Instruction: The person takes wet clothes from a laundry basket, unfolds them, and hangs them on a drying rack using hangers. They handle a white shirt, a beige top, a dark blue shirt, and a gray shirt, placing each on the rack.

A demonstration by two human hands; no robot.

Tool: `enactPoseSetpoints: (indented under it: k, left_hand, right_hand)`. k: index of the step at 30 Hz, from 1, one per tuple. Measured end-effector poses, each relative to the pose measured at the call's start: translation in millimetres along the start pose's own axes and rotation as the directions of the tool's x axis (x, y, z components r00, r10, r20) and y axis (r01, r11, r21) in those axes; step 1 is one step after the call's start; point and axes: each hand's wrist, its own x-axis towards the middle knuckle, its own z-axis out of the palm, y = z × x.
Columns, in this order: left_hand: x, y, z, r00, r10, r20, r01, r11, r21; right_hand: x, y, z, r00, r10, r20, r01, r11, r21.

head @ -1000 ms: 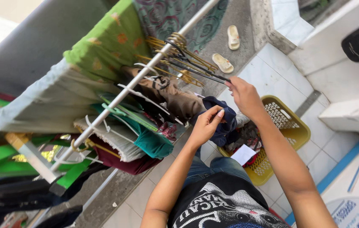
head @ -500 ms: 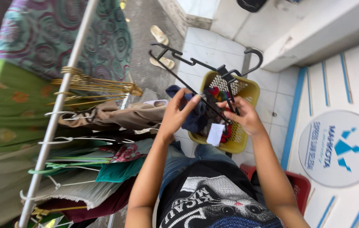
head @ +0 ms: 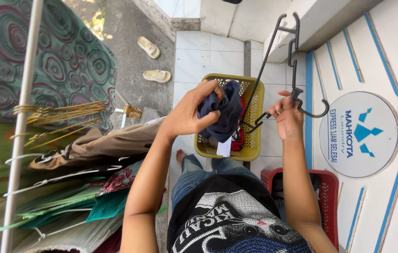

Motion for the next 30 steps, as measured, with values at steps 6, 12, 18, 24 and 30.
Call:
enactPoseSetpoints:
  k: [6,12,18,24,30]
  left_hand:
    - [25.6,3.1,21.9,0.981,0.032,0.191,-0.028,0.999,-0.024]
    - [44.0,-12.1,60.5,0.996,0.027,-0.082,-0.021,0.997,0.07]
    - [57.3,-32.0,70.3,0.95,-0.117,-0.29,0.157,0.98,0.12]
    - [61.8,-40.5,69.2,0.922,-0.166,-0.351,0.209,0.974,0.09]
    - [63.4,-36.0,71.8,0.946,-0.194,-0.26,0.2,0.98,-0.005]
  right_hand:
    - [-0.6,20.2,-45.8,0.982,0.13,-0.135,-0.148,0.981,-0.128]
    - [-31.9,53.6,-16.5,0.948,0.32,0.007,-0.306,0.914,-0.266]
    - [-45.1,25.0,10.7,0.974,0.061,-0.218,-0.11,0.968,-0.224]
    - [-48.0,-39.1,9.2,0.874,-0.382,-0.3,0.352,0.924,-0.15]
    - [-31.7,-57.4,-1.5,0.875,-0.441,-0.201,0.485,0.797,0.36]
